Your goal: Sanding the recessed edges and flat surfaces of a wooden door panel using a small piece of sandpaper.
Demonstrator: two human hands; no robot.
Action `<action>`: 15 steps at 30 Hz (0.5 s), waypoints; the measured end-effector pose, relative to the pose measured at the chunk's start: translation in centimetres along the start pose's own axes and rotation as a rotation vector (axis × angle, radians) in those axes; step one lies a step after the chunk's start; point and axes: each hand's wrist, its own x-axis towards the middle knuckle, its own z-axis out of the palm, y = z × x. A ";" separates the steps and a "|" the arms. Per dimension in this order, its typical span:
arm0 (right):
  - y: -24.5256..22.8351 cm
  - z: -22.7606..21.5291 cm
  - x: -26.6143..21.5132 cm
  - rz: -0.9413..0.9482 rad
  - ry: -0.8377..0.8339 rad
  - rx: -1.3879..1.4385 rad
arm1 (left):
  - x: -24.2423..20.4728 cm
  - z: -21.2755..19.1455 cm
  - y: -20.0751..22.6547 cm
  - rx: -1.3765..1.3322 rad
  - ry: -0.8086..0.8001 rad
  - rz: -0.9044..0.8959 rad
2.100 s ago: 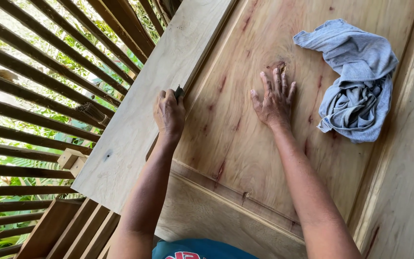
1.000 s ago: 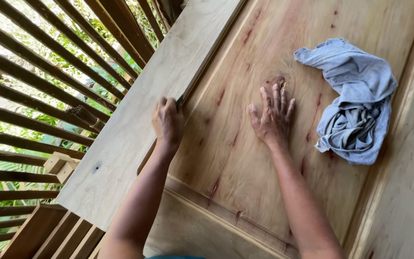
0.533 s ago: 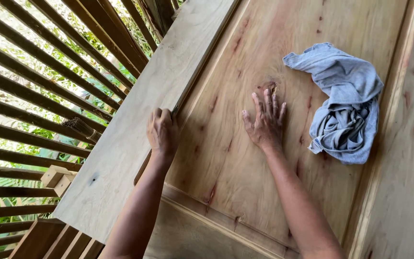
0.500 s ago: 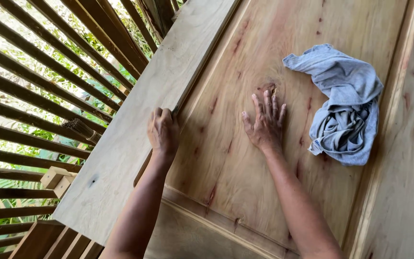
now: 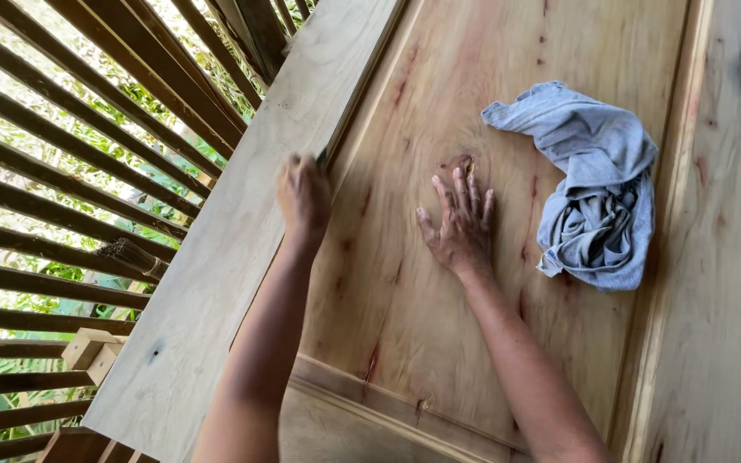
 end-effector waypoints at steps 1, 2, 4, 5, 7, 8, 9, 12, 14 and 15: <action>0.1 0.1 -0.1 -0.005 -0.001 0.000 | -1.4 -0.7 -0.8 0.001 0.003 -0.004; 0.1 0.2 -0.2 -0.004 -0.008 -0.004 | -2.8 -1.4 -1.6 0.062 -0.007 -0.011; -0.2 0.2 -0.1 -0.007 -0.009 -0.008 | -3.3 -1.9 -2.1 0.123 -0.011 -0.017; -0.2 0.1 -0.2 -0.010 0.008 -0.012 | -2.9 -1.6 -1.6 0.112 -0.003 -0.022; -0.3 -0.1 -0.4 -0.009 0.028 -0.020 | -0.9 0.1 -0.8 0.097 0.003 -0.024; -0.3 -0.1 -0.4 -0.020 0.029 -0.033 | 0.6 1.4 -0.4 0.098 0.010 -0.013; -0.3 -0.2 -0.4 -0.029 0.033 -0.045 | 2.2 2.8 0.2 0.099 0.017 0.002; 0.0 0.3 0.0 -0.001 0.028 -0.030 | 8.0 7.9 2.3 0.073 0.013 -0.004; 0.2 0.8 0.0 0.006 0.038 -0.028 | 11.2 10.6 3.0 0.083 -0.001 0.001; 0.3 0.9 0.1 0.006 0.050 -0.027 | 12.9 12.0 3.6 0.093 -0.008 0.002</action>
